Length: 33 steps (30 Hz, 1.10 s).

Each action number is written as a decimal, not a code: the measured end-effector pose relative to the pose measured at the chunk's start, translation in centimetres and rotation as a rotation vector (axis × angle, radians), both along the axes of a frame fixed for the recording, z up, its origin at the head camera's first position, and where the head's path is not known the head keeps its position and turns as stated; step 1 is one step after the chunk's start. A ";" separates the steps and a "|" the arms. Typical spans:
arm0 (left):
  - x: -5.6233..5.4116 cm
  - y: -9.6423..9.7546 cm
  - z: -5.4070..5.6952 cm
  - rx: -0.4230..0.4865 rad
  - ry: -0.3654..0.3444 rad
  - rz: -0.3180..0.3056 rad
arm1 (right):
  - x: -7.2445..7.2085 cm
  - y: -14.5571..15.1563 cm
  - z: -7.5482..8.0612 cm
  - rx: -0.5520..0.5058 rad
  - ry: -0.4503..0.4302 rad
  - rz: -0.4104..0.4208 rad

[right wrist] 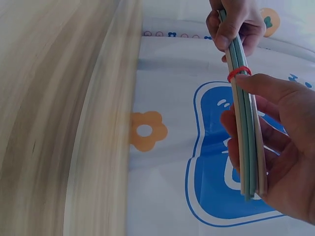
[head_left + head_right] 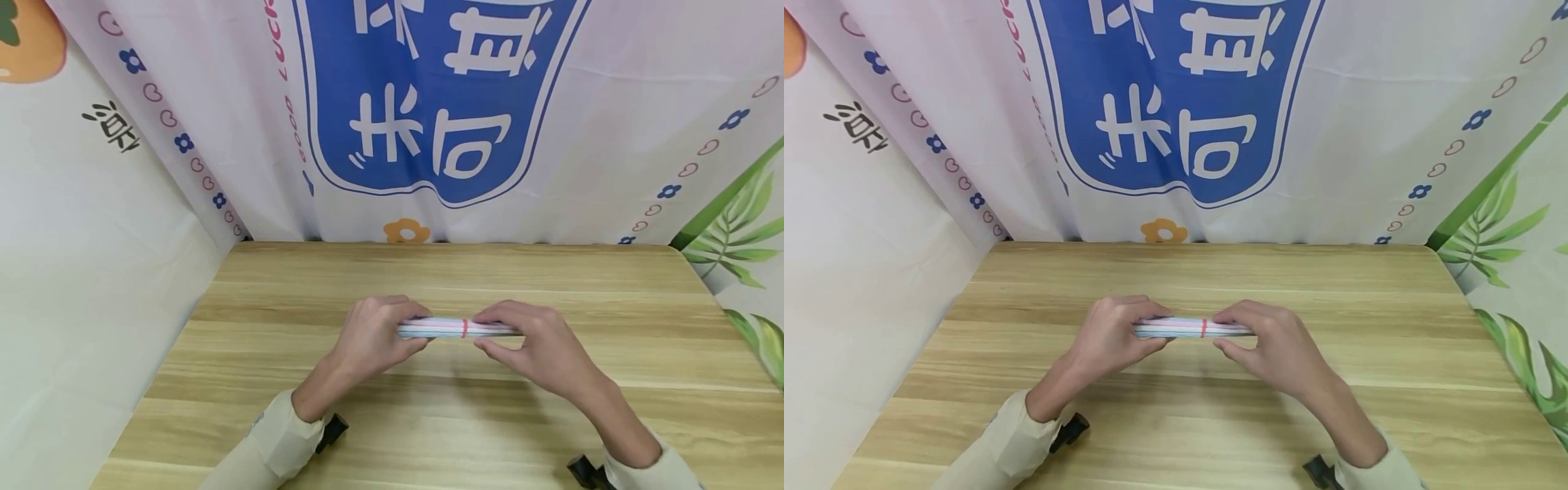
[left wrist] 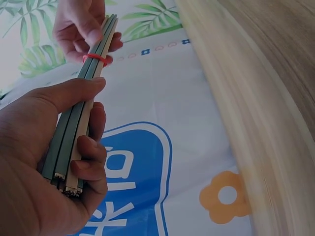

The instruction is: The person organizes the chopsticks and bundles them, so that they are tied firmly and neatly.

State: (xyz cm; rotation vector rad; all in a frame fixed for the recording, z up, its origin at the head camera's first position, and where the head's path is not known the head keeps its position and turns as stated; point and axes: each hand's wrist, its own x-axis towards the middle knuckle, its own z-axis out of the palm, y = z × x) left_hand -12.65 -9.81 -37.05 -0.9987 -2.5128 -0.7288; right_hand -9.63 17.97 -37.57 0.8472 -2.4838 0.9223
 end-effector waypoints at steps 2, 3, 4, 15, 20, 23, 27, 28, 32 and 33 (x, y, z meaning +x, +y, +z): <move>0.0 -0.1 0.1 0.000 -0.004 0.002 | 0.0 0.6 0.0 0.014 -0.003 -0.018; -0.1 -0.2 0.1 0.002 -0.007 0.003 | 0.0 0.9 0.0 0.021 -0.007 -0.027; -0.1 -0.3 0.1 0.004 -0.011 0.004 | 0.0 1.2 -0.1 0.025 -0.009 -0.035; -0.5 -0.9 0.5 0.029 -0.067 -0.001 | 0.4 4.4 -0.5 0.007 0.006 -0.091; -0.7 -1.2 0.4 0.025 -0.096 0.014 | 0.6 5.0 -0.8 -0.054 -0.012 -0.065; -0.8 -1.3 0.3 0.022 -0.099 0.013 | 0.6 5.2 -0.9 -0.090 -0.021 -0.036; -0.8 -1.5 0.2 0.017 -0.098 0.006 | 0.8 5.3 -1.0 -0.093 -0.046 -0.023; -0.8 -1.5 0.3 0.015 -0.102 0.003 | 0.8 5.4 -1.0 -0.090 -0.053 -0.022; -0.9 -1.8 0.5 -0.007 -0.131 -0.013 | 0.9 5.5 -0.8 -0.085 -0.083 -0.038; -0.9 -1.8 0.6 -0.015 -0.144 -0.019 | 0.9 5.5 -0.8 -0.088 -0.091 -0.045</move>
